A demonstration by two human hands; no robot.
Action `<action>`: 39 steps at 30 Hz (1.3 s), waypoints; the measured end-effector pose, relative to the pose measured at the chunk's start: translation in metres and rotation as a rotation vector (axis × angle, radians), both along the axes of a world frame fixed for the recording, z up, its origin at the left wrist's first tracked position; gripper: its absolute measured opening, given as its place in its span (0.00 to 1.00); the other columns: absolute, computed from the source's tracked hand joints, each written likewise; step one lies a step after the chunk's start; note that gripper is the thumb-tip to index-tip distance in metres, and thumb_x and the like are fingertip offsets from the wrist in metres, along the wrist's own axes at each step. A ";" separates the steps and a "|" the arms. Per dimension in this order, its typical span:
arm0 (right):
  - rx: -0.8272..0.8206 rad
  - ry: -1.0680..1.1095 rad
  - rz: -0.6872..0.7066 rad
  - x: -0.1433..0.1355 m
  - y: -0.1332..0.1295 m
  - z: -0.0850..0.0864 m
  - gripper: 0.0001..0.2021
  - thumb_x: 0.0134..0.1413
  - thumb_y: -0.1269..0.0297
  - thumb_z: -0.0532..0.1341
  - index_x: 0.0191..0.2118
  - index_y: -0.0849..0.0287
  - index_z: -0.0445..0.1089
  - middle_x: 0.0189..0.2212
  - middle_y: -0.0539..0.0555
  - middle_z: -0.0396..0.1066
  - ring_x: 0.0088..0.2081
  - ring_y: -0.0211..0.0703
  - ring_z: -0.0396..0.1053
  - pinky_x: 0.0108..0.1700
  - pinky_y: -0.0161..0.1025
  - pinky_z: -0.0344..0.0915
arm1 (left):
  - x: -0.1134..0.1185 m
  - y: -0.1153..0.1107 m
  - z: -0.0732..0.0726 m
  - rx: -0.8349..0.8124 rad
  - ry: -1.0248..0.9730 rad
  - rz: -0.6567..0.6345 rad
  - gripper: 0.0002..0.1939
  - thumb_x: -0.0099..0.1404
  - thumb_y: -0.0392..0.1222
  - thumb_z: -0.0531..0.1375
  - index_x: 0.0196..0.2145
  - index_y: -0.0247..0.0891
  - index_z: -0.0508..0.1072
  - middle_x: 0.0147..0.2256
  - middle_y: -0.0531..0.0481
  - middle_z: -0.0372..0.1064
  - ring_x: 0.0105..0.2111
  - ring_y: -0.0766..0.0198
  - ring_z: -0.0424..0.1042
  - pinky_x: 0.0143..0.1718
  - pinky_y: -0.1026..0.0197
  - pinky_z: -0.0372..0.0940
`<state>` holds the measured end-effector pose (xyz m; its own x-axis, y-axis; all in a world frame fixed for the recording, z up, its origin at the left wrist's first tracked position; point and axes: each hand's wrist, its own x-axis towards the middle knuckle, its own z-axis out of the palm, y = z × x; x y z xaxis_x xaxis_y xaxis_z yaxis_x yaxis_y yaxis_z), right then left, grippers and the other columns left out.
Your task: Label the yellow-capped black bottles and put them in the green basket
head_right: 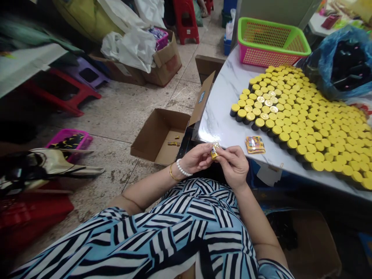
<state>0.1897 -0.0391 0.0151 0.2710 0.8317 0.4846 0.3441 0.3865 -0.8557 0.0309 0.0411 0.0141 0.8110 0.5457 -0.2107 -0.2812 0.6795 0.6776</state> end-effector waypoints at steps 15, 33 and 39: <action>-0.207 0.271 0.279 -0.011 -0.013 0.009 0.10 0.58 0.66 0.70 0.45 0.49 0.80 0.43 0.52 0.69 0.36 0.40 0.74 0.29 0.38 0.80 | -0.029 -0.002 -0.004 0.053 0.003 -0.011 0.22 0.60 0.50 0.69 0.44 0.31 0.73 0.28 0.49 0.73 0.15 0.72 0.65 0.13 0.70 0.53; -0.143 -0.535 0.420 -0.036 -0.020 -0.044 0.28 0.66 0.65 0.62 0.69 0.44 0.62 0.57 0.58 0.72 0.55 0.46 0.75 0.56 0.44 0.76 | -0.082 -0.049 -0.066 -0.134 0.141 0.159 0.19 0.64 0.50 0.69 0.45 0.35 0.71 0.24 0.56 0.66 0.16 0.74 0.60 0.13 0.72 0.54; -0.044 -0.612 0.259 -0.019 -0.019 -0.036 0.25 0.65 0.67 0.63 0.66 0.45 0.67 0.54 0.57 0.76 0.52 0.46 0.77 0.52 0.43 0.78 | -0.137 -0.001 -0.109 -0.171 0.591 0.692 0.20 0.60 0.40 0.70 0.48 0.34 0.74 0.36 0.47 0.76 0.22 0.73 0.67 0.19 0.71 0.59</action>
